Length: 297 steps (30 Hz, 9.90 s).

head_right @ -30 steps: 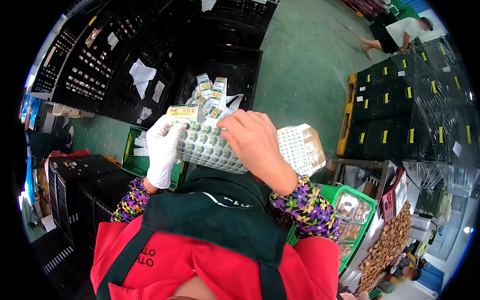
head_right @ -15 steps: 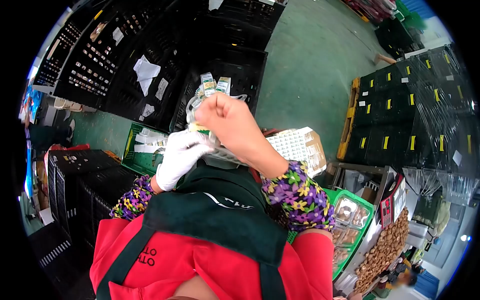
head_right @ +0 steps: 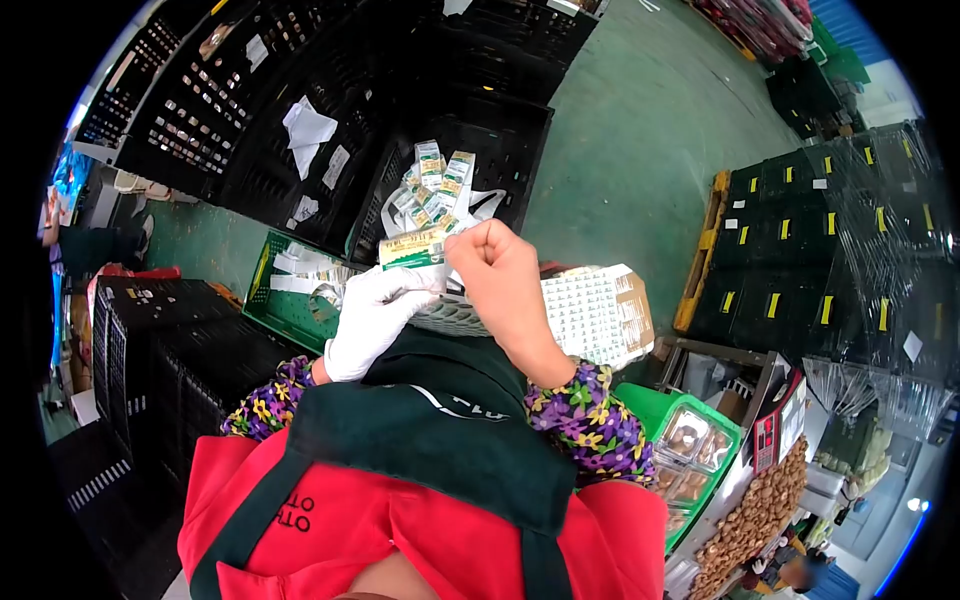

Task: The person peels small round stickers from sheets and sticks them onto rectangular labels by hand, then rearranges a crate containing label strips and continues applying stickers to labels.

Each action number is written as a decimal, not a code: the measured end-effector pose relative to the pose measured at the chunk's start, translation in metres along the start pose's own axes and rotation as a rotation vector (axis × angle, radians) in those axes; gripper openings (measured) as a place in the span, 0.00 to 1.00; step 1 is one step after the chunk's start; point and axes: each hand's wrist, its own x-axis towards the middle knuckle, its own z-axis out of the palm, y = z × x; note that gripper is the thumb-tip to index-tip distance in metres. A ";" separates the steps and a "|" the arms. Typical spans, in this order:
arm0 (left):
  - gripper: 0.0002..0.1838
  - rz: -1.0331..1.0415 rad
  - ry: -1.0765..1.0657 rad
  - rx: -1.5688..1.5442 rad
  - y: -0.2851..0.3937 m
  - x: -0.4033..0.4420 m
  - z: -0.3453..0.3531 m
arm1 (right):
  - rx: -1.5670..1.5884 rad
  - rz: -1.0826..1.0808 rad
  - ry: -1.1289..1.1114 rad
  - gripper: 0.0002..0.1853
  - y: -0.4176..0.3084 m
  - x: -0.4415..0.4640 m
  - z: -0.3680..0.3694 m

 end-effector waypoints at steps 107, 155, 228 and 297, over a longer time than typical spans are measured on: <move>0.05 0.118 -0.139 -0.009 0.002 0.007 0.003 | -0.054 -0.276 -0.212 0.06 -0.025 0.015 0.002; 0.08 -0.067 -0.017 -0.015 -0.007 -0.007 0.008 | -0.112 -0.184 0.056 0.08 0.015 -0.014 0.008; 0.07 0.090 -0.315 -0.063 -0.008 -0.013 0.008 | 0.127 -0.211 0.086 0.22 0.004 0.020 -0.018; 0.07 -0.116 -0.051 -0.168 -0.065 0.055 -0.067 | -0.537 -0.377 0.912 0.03 0.116 -0.051 -0.032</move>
